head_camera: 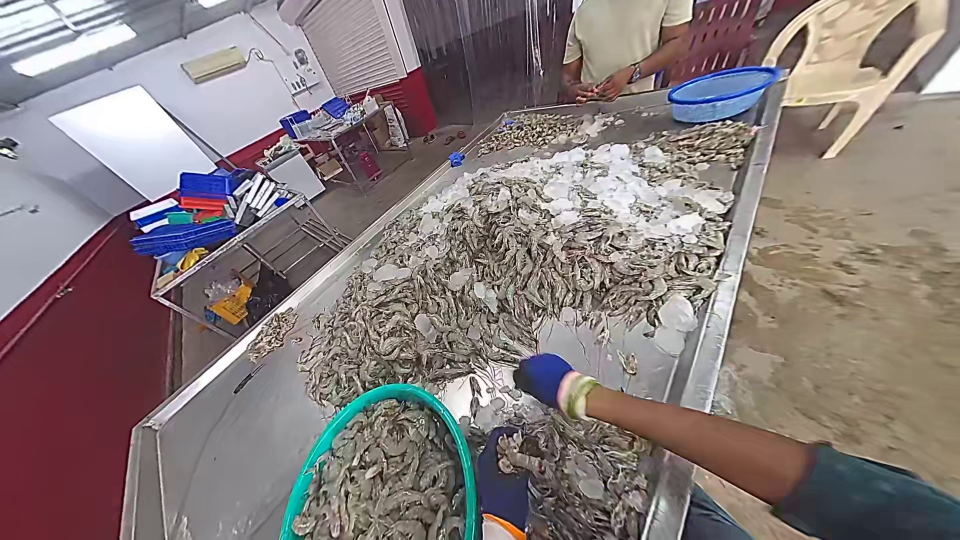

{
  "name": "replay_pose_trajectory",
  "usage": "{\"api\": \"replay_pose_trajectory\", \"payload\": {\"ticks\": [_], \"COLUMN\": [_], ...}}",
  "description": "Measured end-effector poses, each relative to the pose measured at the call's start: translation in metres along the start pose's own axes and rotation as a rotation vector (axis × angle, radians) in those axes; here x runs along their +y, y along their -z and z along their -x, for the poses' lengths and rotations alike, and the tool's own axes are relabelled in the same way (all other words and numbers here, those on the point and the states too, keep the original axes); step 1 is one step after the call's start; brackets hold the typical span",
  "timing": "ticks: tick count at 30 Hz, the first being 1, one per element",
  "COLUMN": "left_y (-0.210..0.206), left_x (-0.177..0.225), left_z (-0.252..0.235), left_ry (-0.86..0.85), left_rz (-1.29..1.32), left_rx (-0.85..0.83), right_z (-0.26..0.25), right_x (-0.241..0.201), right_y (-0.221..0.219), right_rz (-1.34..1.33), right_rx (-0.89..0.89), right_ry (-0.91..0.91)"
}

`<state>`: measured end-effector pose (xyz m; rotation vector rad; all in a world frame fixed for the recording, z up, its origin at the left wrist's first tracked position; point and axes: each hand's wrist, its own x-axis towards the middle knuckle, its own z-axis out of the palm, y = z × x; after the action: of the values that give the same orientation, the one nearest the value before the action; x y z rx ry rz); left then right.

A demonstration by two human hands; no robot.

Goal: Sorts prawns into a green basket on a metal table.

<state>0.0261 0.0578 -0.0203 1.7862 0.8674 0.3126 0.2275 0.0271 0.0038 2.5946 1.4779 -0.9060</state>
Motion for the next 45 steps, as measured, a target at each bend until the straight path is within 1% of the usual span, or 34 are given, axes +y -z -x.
{"api": "replay_pose_trajectory", "payload": {"ticks": [1,2,3,4,5,6,7,9,10,13,15,17,20,22,23,24,25,26,27,28,29,30,31,32,33,34,35,36,37,39,41,43,45], "left_y": [0.005,0.008,0.008,0.005,0.004,0.005,0.004,-0.002,-0.006,-0.008,-0.011,-0.011,-0.005,0.0,0.002,0.004,0.004,0.004,0.004,0.006,0.008,0.011,0.011,0.01,0.006,0.004,0.004,0.007,0.006,0.0,-0.004,-0.005,-0.006], "left_x": [0.027,0.039,0.027,0.0,-0.019,-0.03,-0.033,-0.032,-0.029,-0.013,0.006,0.019,0.026,0.025,0.024,0.02,0.008,-0.009,-0.017,-0.012,0.006,0.034,0.046,0.036,0.012,-0.004,-0.012,-0.015,-0.021,-0.033,-0.024,-0.007,0.004], "left_z": [0.005,0.007,0.008,0.004,0.0,-0.002,-0.003,-0.006,-0.007,-0.011,-0.005,-0.003,-0.004,-0.004,-0.002,0.0,-0.002,-0.006,-0.009,-0.009,-0.007,-0.004,-0.003,-0.004,-0.007,-0.01,-0.012,-0.012,-0.015,-0.019,-0.021,-0.019,-0.015], "left_ry": [0.137,0.197,0.12,-0.035,-0.146,-0.184,-0.179,-0.148,-0.143,-0.093,-0.071,-0.027,0.063,0.074,0.061,0.039,0.001,-0.051,-0.096,-0.084,0.0,0.136,0.188,0.123,-0.007,-0.08,-0.106,-0.107,-0.122,-0.159,-0.126,-0.054,-0.022], "left_rz": [-0.021,-0.03,-0.009,0.013,0.029,0.022,-0.013,-0.124,-0.177,-0.225,-0.175,-0.192,-0.258,-0.217,-0.18,-0.136,-0.089,-0.04,0.019,0.05,0.042,0.014,-0.02,-0.029,-0.03,-0.011,-0.011,-0.018,-0.028,-0.082,-0.2,-0.28,-0.311], "left_rx": [-0.015,-0.015,0.017,0.068,0.103,0.114,0.115,0.129,0.144,0.144,0.153,0.148,0.03,-0.035,-0.043,-0.045,-0.039,-0.037,-0.042,-0.06,-0.084,-0.108,-0.104,-0.086,-0.044,-0.01,0.017,0.03,0.047,0.076,0.079,0.08,0.072], "right_z": [-0.024,-0.048,-0.069,-0.081,-0.086,-0.079,-0.063,-0.02,0.0,0.038,0.055,0.063,0.061,0.058,0.053,0.047,0.039,0.03,0.02,0.009,-0.004,-0.021,-0.042,-0.066,-0.09,-0.108,-0.114,-0.109,-0.093,-0.042,0.002,0.03,0.046], "right_x": [-0.011,-0.017,-0.021,-0.024,-0.027,-0.032,-0.035,-0.037,-0.036,-0.037,-0.041,-0.042,-0.032,-0.023,-0.015,-0.003,0.011,0.022,0.029,0.031,0.027,0.019,0.012,0.006,0.004,0.002,-0.004,-0.011,-0.018,-0.028,-0.035,-0.035,-0.031], "right_y": [0.008,0.007,0.0,-0.011,-0.024,-0.034,-0.041,-0.045,-0.045,-0.037,-0.032,-0.033,-0.042,-0.043,-0.04,-0.034,-0.025,-0.015,-0.001,0.013,0.026,0.036,0.039,0.036,0.026,0.012,-0.002,-0.015,-0.026,-0.039,-0.039,-0.032,-0.027], "right_rz": [-0.02,-0.027,-0.037,-0.07,-0.112,-0.147,-0.147,-0.086,-0.04,0.018,0.045,0.087,0.164,0.177,0.169,0.162,0.183,0.195,0.194,0.169,0.121,0.068,0.018,-0.029,-0.077,-0.148,-0.226,-0.29,-0.306,-0.22,-0.14,-0.103,-0.071], "right_rx": [0.064,0.102,0.114,0.12,0.112,0.081,0.037,-0.064,-0.082,-0.013,0.031,0.085,0.145,0.206,0.235,0.218,0.146,0.038,-0.062,-0.105,-0.084,-0.03,0.024,0.068,0.107,0.134,0.157,0.158,0.12,-0.018,-0.092,-0.066,-0.009], "right_ry": [-0.031,-0.056,-0.086,-0.119,-0.151,-0.167,-0.159,-0.087,-0.031,0.099,0.117,0.146,0.234,0.265,0.249,0.2,0.131,0.067,0.012,-0.033,-0.069,-0.1,-0.128,-0.151,-0.171,-0.199,-0.23,-0.248,-0.24,-0.134,-0.029,0.03,0.054]}}
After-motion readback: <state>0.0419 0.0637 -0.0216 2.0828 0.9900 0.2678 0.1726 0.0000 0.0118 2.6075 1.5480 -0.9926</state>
